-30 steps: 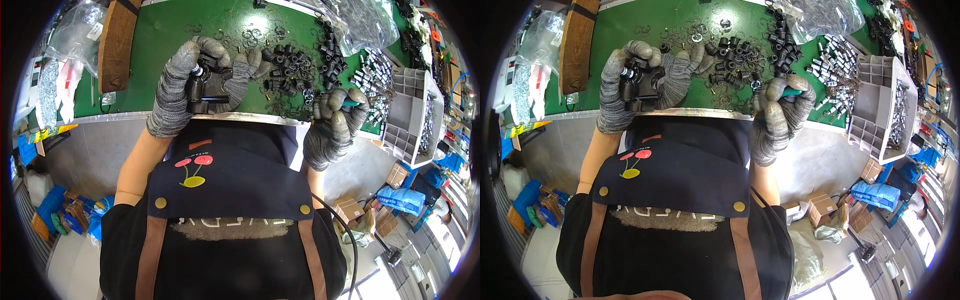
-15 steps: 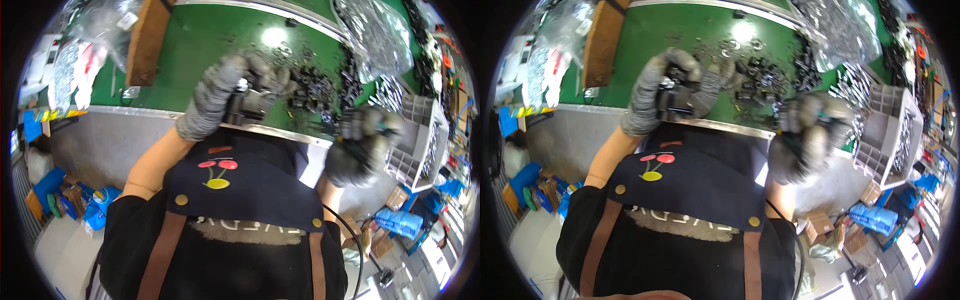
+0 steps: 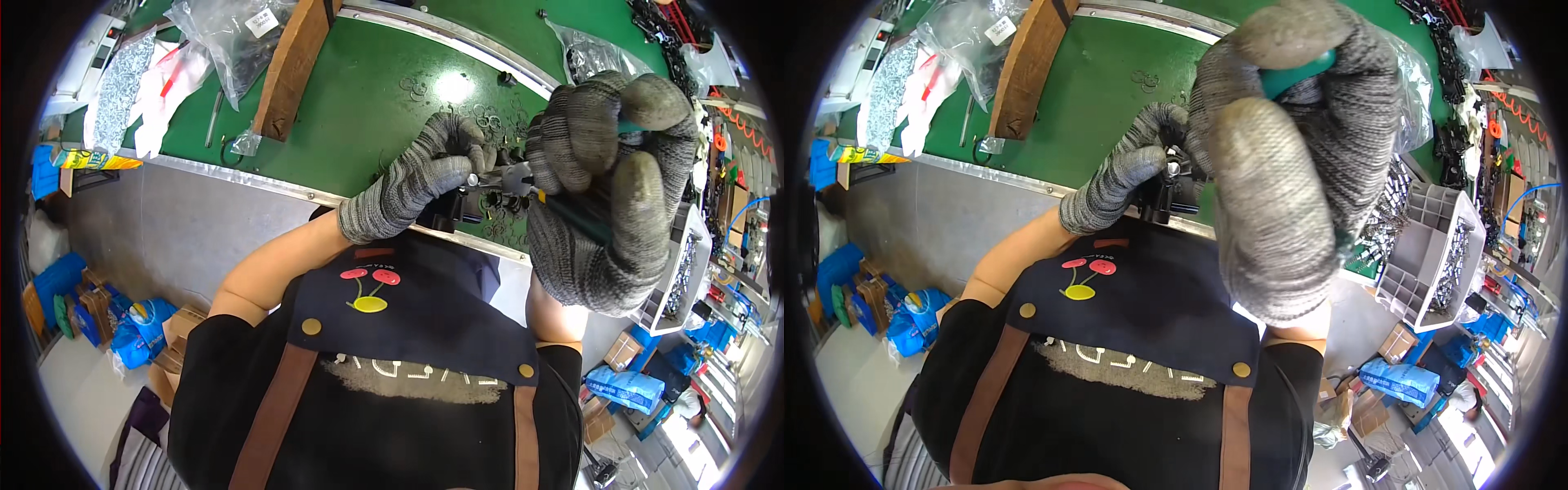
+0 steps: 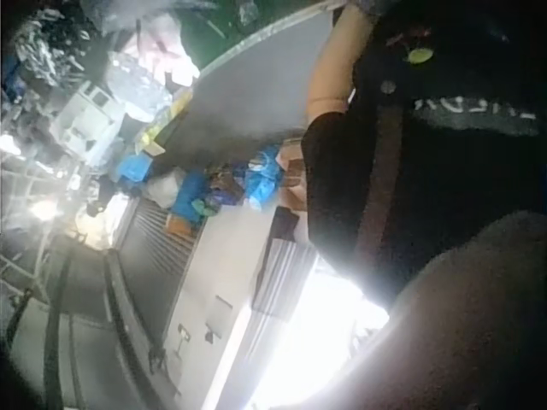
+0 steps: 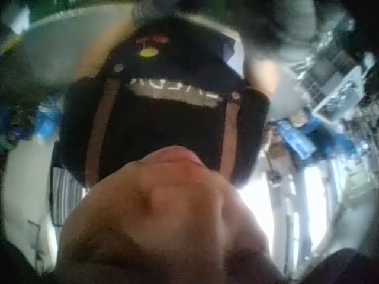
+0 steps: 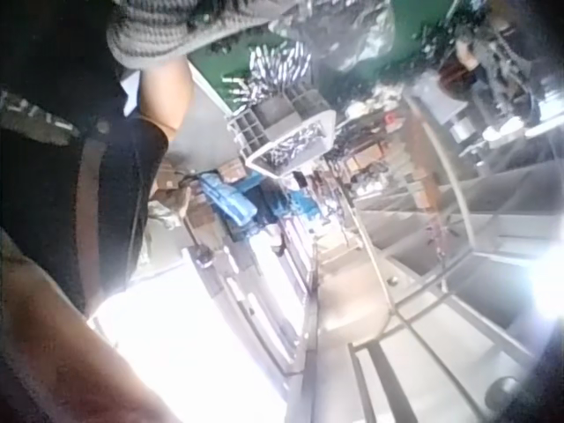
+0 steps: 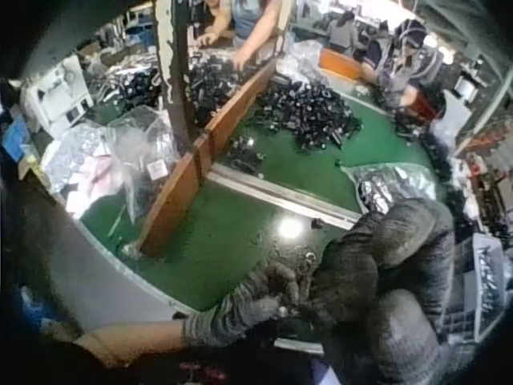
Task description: Assembling small black plastic hardware components at a factory workstation using hands and a driver tool.
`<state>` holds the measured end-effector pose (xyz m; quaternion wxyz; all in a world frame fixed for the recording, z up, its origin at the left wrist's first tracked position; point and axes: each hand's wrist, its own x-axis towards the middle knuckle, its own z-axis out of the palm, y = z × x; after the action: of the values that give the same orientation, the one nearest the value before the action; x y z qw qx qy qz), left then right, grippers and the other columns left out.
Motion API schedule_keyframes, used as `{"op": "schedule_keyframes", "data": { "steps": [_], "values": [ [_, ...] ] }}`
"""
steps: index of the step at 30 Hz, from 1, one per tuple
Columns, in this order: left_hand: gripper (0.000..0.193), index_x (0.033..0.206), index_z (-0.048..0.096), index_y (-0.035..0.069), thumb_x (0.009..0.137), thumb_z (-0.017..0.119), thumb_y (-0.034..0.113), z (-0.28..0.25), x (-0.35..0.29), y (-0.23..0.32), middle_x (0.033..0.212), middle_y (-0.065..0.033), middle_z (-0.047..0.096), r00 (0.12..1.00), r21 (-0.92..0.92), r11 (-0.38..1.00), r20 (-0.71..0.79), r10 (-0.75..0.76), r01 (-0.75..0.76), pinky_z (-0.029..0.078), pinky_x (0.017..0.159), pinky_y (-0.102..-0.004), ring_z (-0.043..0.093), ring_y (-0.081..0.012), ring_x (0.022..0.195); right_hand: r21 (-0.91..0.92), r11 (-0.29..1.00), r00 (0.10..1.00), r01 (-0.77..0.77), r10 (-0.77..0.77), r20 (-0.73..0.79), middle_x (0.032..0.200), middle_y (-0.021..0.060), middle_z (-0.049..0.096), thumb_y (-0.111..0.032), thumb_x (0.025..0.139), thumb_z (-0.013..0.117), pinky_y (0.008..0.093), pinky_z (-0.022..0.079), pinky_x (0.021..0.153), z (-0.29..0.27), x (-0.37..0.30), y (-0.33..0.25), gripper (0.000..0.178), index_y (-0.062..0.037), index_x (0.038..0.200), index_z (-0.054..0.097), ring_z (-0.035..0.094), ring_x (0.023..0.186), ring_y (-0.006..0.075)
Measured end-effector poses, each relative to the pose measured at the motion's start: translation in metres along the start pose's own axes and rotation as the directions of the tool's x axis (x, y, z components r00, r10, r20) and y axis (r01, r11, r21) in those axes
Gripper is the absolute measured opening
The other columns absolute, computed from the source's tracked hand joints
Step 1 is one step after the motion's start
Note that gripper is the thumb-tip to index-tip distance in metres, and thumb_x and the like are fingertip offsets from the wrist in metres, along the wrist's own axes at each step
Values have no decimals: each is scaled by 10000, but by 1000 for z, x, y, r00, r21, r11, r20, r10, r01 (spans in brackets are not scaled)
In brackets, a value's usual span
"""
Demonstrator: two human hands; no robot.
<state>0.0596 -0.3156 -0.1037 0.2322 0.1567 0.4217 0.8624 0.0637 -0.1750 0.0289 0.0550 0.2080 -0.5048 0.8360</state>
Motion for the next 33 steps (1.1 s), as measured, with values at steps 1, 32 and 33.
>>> {"op": "schedule_keyframes", "data": {
  "steps": [1,32,33],
  "values": [
    [407,1205,494,45,910,621,294,2,-1,3,1038,-52,579,1000,20,1000,-13,-2,2,449,957,-321,555,-156,1018,-17,1000,1000,7,-7,-13,867,19,451,-212,945,629,246,370,638,2,0,1,399,-54,1287,496,404,718,109],
    [532,1467,369,36,1016,543,258,-21,-3,-18,1456,-112,459,917,-230,930,-216,-336,287,407,1101,-345,472,-207,1313,-421,859,916,291,-377,-136,720,27,544,-54,859,647,275,460,544,-4,7,56,260,-18,1106,577,531,577,128],
    [540,1470,364,35,1015,545,262,-14,1,-1,1460,-113,456,886,-360,871,-194,-421,335,404,1104,-345,469,-208,1318,-422,854,911,303,-390,-134,720,27,544,-54,859,647,275,460,544,-5,8,52,260,-18,1106,577,531,577,128]
  ]
}}
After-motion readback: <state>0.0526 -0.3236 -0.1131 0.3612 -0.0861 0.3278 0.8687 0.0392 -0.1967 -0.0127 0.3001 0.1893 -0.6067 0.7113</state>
